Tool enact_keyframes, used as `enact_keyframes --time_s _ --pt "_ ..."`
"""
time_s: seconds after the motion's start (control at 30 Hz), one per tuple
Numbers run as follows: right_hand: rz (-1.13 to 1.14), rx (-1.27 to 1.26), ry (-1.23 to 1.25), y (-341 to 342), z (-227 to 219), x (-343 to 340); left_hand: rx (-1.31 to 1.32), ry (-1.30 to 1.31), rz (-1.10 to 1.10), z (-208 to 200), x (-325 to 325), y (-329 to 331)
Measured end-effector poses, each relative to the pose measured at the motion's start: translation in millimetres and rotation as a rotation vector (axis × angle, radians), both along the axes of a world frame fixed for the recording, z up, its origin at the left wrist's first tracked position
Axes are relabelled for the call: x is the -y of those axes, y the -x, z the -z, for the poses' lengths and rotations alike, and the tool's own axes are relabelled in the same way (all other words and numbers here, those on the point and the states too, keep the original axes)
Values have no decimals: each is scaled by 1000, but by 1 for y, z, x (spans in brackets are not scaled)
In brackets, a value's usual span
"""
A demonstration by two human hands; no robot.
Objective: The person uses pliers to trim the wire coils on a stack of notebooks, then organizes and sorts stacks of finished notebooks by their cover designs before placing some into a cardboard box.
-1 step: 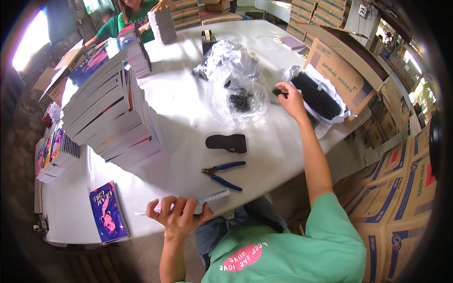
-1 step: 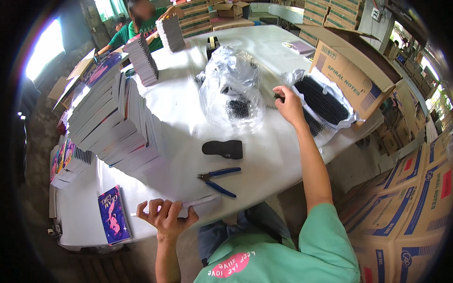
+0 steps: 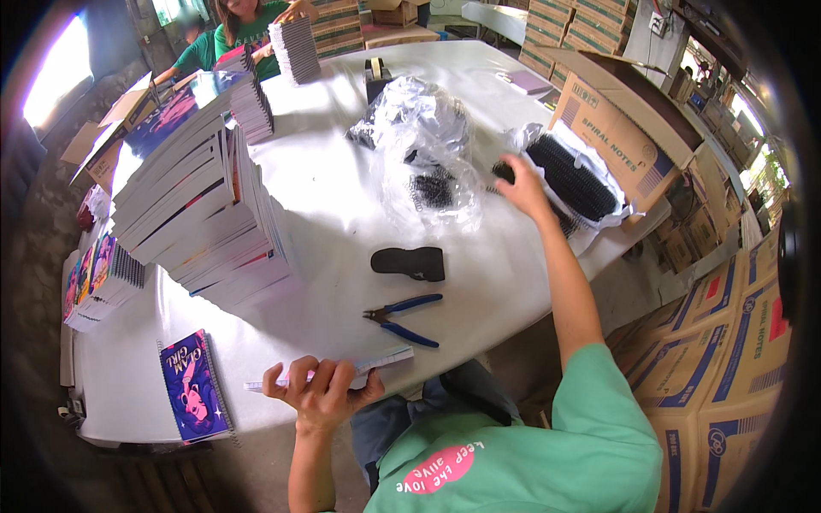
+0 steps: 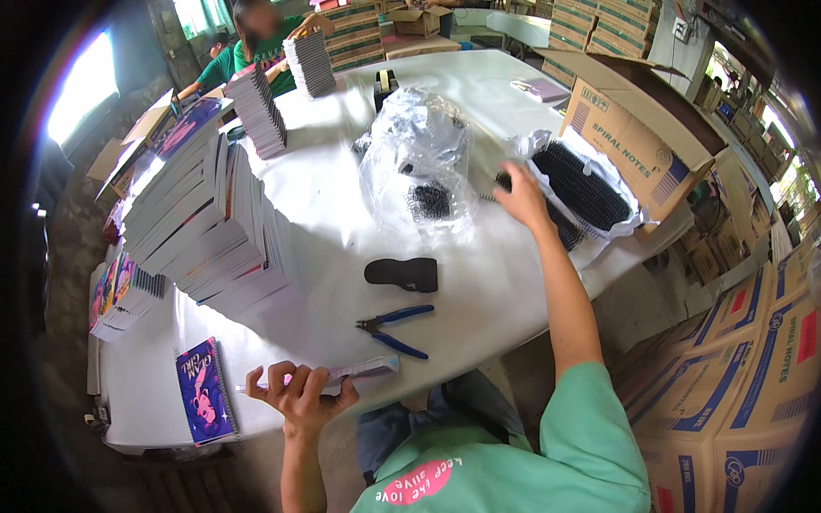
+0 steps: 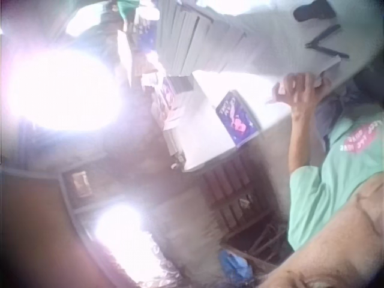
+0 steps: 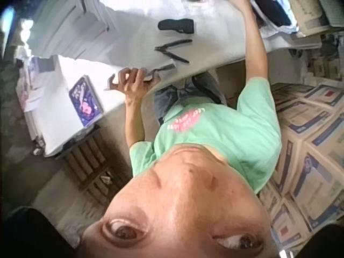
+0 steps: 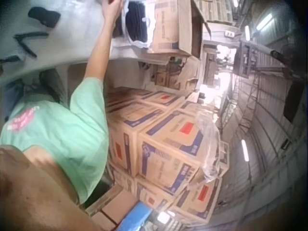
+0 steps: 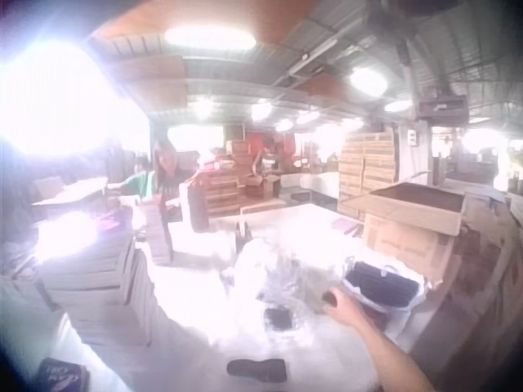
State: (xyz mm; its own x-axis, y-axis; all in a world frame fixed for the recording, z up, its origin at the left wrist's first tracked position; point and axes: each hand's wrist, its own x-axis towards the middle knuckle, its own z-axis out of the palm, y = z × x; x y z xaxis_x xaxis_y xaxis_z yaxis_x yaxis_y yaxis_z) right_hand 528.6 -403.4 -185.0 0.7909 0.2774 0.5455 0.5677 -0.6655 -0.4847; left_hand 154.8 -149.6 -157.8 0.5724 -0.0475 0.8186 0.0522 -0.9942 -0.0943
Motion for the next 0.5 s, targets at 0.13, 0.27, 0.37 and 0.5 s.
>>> enact_keyframes --time_s 0.13,0.27,0.37,0.5 --pt "86 109 495 -14 40 -2 176 -90 12 11 -16 4" --pt "23 158 482 -23 29 1 203 -89 4 15 -27 -1" --pt "77 287 284 -12 -13 -2 194 -88 -1 23 -26 1" --pt "-102 275 -97 43 -96 -9 134 14 -72 28 -14 9"
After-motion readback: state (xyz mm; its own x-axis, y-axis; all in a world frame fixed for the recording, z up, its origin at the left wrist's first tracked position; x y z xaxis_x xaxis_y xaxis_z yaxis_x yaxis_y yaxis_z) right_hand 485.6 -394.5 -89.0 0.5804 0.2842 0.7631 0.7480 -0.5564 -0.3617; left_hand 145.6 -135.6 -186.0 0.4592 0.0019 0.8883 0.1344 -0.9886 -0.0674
